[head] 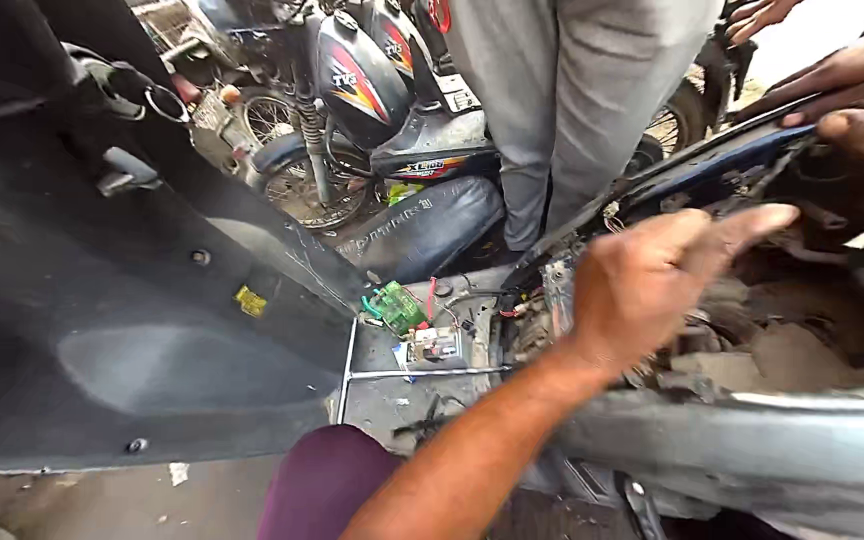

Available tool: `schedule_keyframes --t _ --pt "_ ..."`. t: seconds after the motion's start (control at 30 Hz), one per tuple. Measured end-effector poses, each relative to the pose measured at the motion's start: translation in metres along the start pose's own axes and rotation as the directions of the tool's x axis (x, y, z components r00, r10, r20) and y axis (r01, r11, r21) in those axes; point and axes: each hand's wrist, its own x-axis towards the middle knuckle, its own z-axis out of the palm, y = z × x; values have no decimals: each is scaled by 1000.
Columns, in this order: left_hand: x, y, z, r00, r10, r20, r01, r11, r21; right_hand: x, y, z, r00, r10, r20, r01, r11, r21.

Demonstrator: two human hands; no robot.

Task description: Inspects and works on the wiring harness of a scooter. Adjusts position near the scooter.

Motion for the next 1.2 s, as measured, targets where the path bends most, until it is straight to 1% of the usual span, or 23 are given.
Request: schedule_keyframes --t 0.03,0.1,0.13,0.17,0.27,0.33,0.4,0.47,0.57,0.63,0.67,0.7,0.73,0.8,0.83,0.87,0.9,0.93,0.97,1.0,1.07,1.13,1.2 --pt "-1 1 -16 997 -64 31 64 998 1 1 2 -8 999 30 45 -30 1000 0" --pt "1 4 -56 969 -228 98 224 973 52 12 -36 -25 973 183 138 -181 983 -27" --pt "3 6 -80 947 -298 121 288 953 93 17 -50 -30 959 238 156 -233 971 -53" --pt "4 7 -104 926 -352 134 336 933 128 21 -61 -32 956 248 158 -237 968 -84" --pt "0 1 -167 887 -444 129 421 891 170 28 -83 -38 971 176 161 -145 971 -189" --pt "-9 -13 -198 883 -463 74 442 875 197 34 -96 -47 968 188 167 -140 956 -259" --pt "-24 -33 -224 885 -466 -8 459 867 197 43 -116 -51 975 199 103 -165 949 -268" --pt "-38 -48 -238 866 -496 -62 500 860 101 51 -148 -45 967 253 -22 -253 952 -175" --pt "-47 -50 -237 817 -572 -72 566 819 -89 53 -215 -21 908 382 -171 -368 923 107" --pt "-47 -45 -226 789 -608 -86 589 790 -172 52 -262 3 868 447 -215 -392 884 254" --pt "-47 -42 -220 783 -617 -78 597 781 -184 52 -282 15 845 487 -220 -398 848 349" --pt "-49 -38 -214 785 -619 -44 604 778 -171 52 -299 26 818 542 -194 -412 787 459" --pt "-51 -33 -208 793 -609 19 604 782 -155 52 -316 35 781 610 -135 -435 686 583" --pt "-55 -23 -191 820 -553 147 571 804 -166 55 -339 52 663 748 31 -473 387 792" --pt "-58 -18 -181 828 -526 197 559 806 -194 55 -344 60 600 790 125 -469 221 855" --pt "-60 -16 -172 832 -502 234 550 801 -237 54 -345 70 542 813 211 -437 58 898" --pt "-62 -17 -164 835 -482 267 546 789 -282 51 -343 82 513 807 292 -371 -98 923" --pt "-63 -20 -156 838 -460 294 541 774 -329 47 -339 95 519 783 342 -273 -228 935" --pt "-64 -21 -148 840 -445 311 538 761 -363 44 -337 106 534 760 370 -173 -330 928" --pt "-66 -21 -140 839 -436 324 539 744 -394 42 -337 116 554 740 381 -91 -401 912" --pt "-68 -20 -125 826 -447 344 562 697 -445 42 -338 131 600 711 367 26 -476 879" --pt "-67 -20 -112 820 -452 350 572 638 -516 43 -341 145 633 700 331 94 -494 865" --pt "-66 -20 -100 820 -477 316 564 581 -586 43 -344 154 648 709 278 111 -449 887"
